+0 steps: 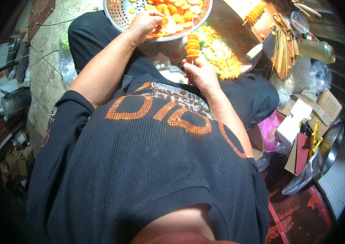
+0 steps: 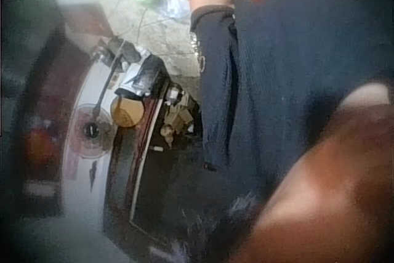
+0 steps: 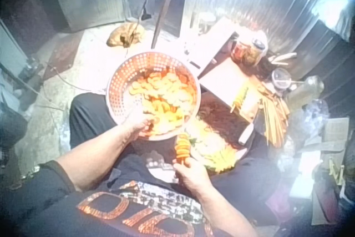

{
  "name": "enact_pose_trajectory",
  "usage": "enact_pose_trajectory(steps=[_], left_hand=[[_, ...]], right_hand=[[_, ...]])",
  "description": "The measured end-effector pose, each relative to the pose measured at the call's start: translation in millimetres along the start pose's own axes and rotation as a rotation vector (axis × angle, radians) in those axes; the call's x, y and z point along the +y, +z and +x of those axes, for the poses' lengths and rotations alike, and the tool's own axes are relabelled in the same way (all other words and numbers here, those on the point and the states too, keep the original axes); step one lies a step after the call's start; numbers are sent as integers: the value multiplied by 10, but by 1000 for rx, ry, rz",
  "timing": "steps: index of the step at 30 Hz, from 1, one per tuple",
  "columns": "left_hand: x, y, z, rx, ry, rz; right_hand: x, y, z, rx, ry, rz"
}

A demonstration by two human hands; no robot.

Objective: The person sits on the floor and threads sliced orange vegetables onto wooden skewers one by one. They pick slices from a colander and insert them into the skewer, then place the completed skewers on a nearby surface.

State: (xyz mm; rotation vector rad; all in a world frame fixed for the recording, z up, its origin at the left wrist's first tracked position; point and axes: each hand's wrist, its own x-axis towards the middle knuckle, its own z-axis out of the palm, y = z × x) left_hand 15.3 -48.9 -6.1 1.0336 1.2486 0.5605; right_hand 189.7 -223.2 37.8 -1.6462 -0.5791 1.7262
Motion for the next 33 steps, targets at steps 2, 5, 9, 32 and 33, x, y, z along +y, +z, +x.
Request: enact_pose_trajectory(steps=[2,5,9,32,33], left_hand=[[-31,-7,22,2,3,25],[-70,-17,46,0,9,65],[-46,-1,24,-1,5,88],[-18,73,-45,-53,66,219],[3,89,-63,-48,68,232]], right_hand=[[1,0,3,-4,0,4],[-4,-2,5,-8,4,-12],[1,-5,10,-3,5,-29],[64,-22,72,-1,-22,-141],[78,-25,81,1,-27,-147]])
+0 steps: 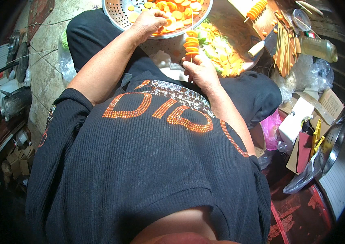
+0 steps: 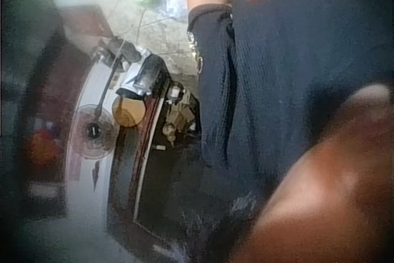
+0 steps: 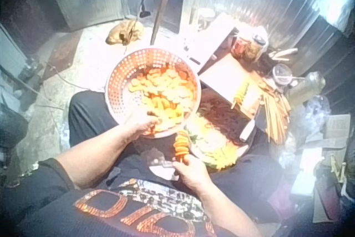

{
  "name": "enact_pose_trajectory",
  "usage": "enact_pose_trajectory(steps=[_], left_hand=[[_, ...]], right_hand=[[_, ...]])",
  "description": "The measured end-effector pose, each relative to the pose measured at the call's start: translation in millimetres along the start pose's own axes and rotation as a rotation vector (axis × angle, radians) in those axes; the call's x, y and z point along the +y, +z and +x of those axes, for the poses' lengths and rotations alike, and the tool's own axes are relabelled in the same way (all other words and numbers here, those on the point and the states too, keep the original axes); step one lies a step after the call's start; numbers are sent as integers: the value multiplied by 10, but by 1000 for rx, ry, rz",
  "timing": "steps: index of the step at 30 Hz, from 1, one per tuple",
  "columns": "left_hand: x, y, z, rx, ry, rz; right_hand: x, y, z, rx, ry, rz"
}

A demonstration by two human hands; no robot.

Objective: The person sits on the floor and threads sliced orange vegetables onto wooden skewers one by one. They pick slices from a colander and insert them into the skewer, then place the completed skewers on a nearby surface.

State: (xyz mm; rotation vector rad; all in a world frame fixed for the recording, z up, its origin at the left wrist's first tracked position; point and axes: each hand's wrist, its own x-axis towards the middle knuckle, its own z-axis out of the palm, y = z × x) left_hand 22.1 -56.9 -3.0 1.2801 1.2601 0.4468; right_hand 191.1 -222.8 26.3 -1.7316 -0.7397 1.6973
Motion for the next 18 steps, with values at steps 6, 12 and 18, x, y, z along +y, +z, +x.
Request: enact_pose_trajectory(steps=[6,12,18], left_hand=[[-35,13,4,2,21,44],[-85,23,35,19,63,96],[-155,31,98,24,49,131]], right_hand=[[93,-6,63,-1,-43,-23],[60,-1,48,4,-40,-46],[88,-4,67,4,-39,-76]])
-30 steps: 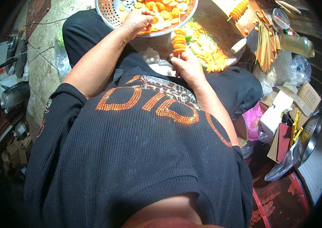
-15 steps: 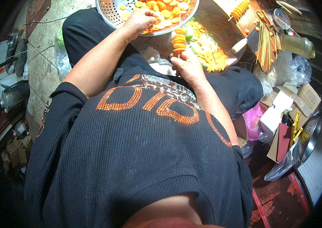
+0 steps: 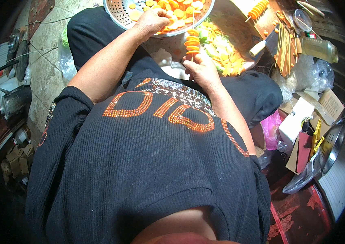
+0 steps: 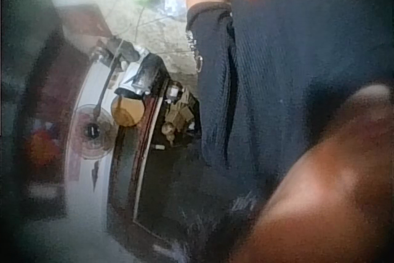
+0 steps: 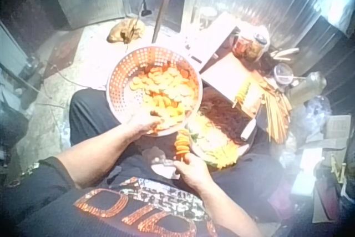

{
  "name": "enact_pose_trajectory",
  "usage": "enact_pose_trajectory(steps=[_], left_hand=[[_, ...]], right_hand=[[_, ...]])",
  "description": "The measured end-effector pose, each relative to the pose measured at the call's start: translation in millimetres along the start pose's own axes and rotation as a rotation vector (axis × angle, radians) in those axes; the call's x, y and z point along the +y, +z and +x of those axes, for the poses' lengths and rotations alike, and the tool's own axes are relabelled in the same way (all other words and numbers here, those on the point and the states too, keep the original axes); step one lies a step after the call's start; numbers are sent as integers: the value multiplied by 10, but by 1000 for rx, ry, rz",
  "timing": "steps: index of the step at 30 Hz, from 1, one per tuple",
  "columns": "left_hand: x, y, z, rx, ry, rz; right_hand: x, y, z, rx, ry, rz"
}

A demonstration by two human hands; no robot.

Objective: The person sits on the floor and threads sliced orange vegetables onto wooden skewers one by one. They pick slices from a colander and insert them into the skewer, then place the completed skewers on a nearby surface.

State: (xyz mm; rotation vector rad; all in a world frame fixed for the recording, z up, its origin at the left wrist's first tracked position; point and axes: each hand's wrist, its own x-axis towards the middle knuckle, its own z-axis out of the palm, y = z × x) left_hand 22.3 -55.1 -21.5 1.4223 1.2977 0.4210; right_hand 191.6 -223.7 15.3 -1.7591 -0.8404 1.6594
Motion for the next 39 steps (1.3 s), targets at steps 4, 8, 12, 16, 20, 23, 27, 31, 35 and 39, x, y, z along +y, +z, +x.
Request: enact_pose_trajectory(steps=[4,8,12,16,20,23,27,31,35,39], left_hand=[[-21,19,14,16,32,37],[-47,26,12,32,48,39],[-13,13,7,29,43,84],[-33,24,18,28,56,88],[-122,-17,79,-33,28,28],[-127,-10,68,-24,30,43],[-73,-15,34,-29,18,61],[-76,-12,36,-32,14,62],[-115,-12,45,-18,51,87],[-94,-19,36,-30,44,115]], right_hand=[[68,-6,35,-5,-23,0],[65,-4,46,-13,-20,-25],[60,-3,38,-6,-23,-57],[94,-11,57,-6,-43,-78],[77,-10,49,-11,-37,-88],[47,-6,39,-11,-20,-115],[73,-9,54,-6,-42,-143],[19,-13,30,-22,-7,-159],[-42,-14,-5,-2,-42,-250],[-42,-12,-11,-2,-42,-252]])
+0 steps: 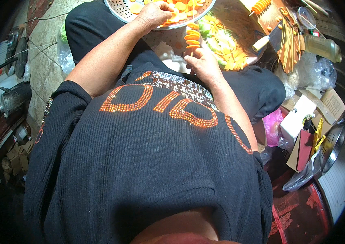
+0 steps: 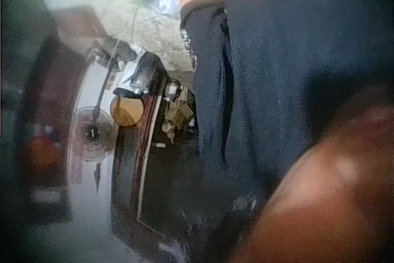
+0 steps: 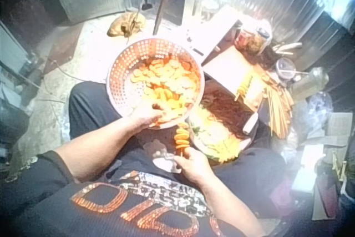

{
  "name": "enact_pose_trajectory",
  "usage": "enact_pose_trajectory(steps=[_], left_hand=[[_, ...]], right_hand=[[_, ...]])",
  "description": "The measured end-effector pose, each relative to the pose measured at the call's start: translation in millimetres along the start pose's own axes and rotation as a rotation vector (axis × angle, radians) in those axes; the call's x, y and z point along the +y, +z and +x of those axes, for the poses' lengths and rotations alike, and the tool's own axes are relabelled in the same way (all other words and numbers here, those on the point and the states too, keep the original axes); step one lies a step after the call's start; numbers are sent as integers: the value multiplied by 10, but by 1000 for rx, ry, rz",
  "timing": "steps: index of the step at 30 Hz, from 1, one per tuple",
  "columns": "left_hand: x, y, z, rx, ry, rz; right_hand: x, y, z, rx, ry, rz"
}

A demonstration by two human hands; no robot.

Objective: The person sits on the floor and threads sliced orange vegetables onto wooden skewers one by one. They pick slices from a colander and insert them into the skewer, then place the completed skewers on a nearby surface.

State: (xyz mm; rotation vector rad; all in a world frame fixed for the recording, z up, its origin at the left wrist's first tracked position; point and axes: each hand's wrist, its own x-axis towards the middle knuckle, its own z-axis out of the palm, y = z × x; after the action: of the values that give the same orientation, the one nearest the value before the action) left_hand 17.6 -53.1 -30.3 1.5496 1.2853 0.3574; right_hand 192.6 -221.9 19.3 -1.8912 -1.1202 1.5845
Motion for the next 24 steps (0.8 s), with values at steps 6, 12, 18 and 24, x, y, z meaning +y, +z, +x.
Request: enact_pose_trajectory(steps=[6,12,18,24], left_hand=[[24,-11,-14,8,23,33],[11,-10,-5,-2,2,20],[-28,0,15,1,-4,-27],[2,2,-5,9,-3,3]], right_hand=[[96,25,45,-2,-21,51],[102,23,52,-13,-7,51],[31,2,18,-2,-21,-31],[20,0,16,-2,-7,-46]])
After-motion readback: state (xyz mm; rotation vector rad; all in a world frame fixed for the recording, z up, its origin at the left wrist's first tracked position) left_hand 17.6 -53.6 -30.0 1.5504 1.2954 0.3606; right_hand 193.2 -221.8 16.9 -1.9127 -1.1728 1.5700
